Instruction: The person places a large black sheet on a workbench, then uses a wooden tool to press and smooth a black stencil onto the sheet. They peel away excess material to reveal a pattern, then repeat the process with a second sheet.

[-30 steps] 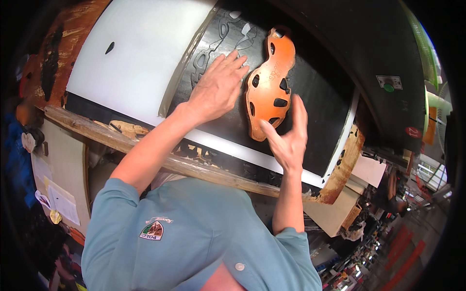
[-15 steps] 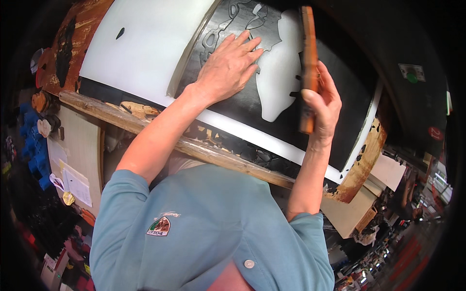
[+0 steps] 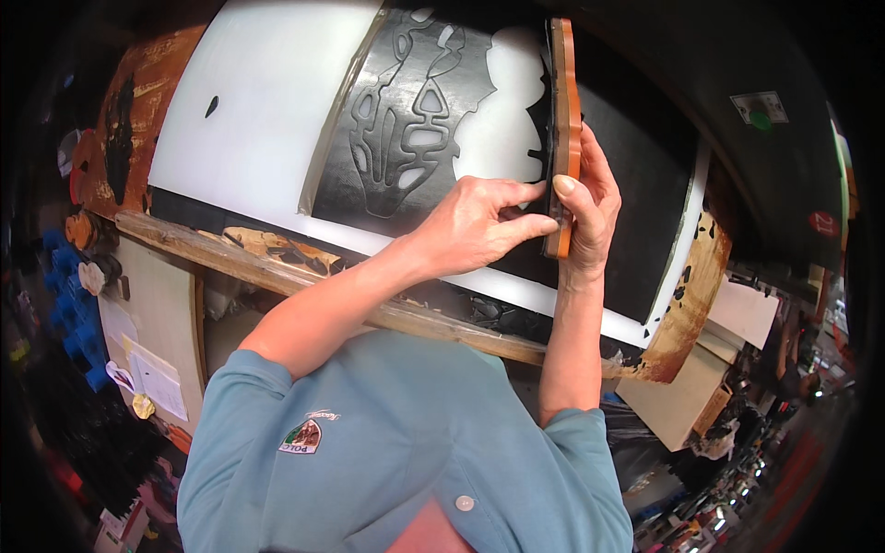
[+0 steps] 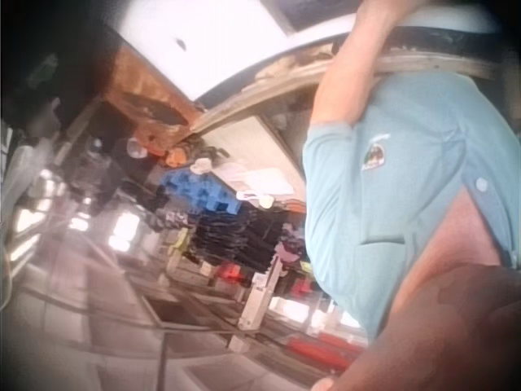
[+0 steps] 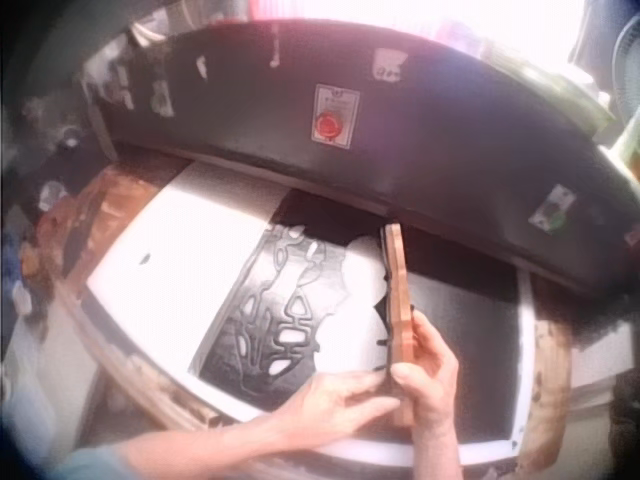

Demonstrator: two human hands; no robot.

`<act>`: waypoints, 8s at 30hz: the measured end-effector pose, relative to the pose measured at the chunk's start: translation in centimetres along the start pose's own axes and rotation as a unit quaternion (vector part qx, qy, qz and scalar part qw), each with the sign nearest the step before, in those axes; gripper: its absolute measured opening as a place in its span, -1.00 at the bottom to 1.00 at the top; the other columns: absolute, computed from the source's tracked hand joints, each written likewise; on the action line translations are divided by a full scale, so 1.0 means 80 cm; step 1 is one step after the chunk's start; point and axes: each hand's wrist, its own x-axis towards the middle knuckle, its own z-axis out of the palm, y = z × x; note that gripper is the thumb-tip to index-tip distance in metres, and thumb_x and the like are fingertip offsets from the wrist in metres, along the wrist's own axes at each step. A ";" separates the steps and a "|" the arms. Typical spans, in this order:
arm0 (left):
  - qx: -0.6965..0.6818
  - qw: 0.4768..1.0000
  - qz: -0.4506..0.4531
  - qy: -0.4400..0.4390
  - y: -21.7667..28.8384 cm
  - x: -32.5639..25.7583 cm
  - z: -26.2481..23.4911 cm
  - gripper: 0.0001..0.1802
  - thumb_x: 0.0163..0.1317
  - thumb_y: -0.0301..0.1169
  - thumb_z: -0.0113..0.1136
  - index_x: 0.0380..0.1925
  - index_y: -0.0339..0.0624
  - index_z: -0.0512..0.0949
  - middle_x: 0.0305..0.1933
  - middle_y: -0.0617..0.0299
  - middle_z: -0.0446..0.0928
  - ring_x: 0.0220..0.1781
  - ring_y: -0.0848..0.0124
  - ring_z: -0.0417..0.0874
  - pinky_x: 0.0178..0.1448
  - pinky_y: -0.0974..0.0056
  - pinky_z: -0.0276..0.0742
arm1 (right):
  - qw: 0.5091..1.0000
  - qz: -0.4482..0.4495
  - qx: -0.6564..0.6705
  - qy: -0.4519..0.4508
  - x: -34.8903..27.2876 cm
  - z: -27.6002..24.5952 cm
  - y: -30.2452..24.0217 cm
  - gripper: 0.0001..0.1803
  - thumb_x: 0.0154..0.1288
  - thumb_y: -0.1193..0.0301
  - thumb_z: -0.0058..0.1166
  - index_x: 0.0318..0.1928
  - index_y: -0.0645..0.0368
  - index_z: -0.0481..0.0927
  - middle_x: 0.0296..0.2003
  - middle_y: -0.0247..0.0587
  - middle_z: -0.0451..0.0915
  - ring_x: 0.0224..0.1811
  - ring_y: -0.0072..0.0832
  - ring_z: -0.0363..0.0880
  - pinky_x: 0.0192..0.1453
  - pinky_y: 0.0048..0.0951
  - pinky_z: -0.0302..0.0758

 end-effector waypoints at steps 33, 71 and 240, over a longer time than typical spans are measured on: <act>0.467 0.853 0.227 -0.056 -0.077 0.084 0.063 -0.35 0.47 -0.32 0.32 0.43 -0.46 0.39 0.61 -0.32 0.28 0.70 -0.23 0.21 0.74 -0.20 0.14 | 0.767 -0.070 -0.614 0.173 -0.099 -0.111 0.011 0.14 -0.13 0.10 0.58 0.49 0.35 0.44 0.44 0.60 0.21 0.41 0.39 0.28 0.40 0.25 0.46; 0.276 0.902 0.285 -0.173 -0.053 0.050 0.135 -0.51 0.25 -0.42 0.51 0.17 -0.20 0.63 0.32 -0.06 0.62 0.48 -0.12 0.57 0.60 -0.29 0.40 | 0.820 -0.170 0.546 0.033 -0.169 -0.291 -0.109 0.26 0.15 -0.05 0.61 0.67 0.12 0.11 0.46 0.35 0.19 0.42 0.14 0.31 0.51 0.07 0.42; 0.269 0.940 0.210 0.012 -0.052 -0.157 0.049 -0.88 0.22 -0.60 0.45 -0.34 -0.26 0.65 -0.30 0.07 0.71 -0.29 0.07 0.75 -0.20 0.10 0.67 | 0.833 -0.307 -0.455 0.063 -0.185 -0.136 0.032 -0.82 0.25 0.67 0.33 -0.12 0.33 0.75 -0.12 0.01 0.77 -0.01 -0.07 0.74 0.17 -0.17 0.66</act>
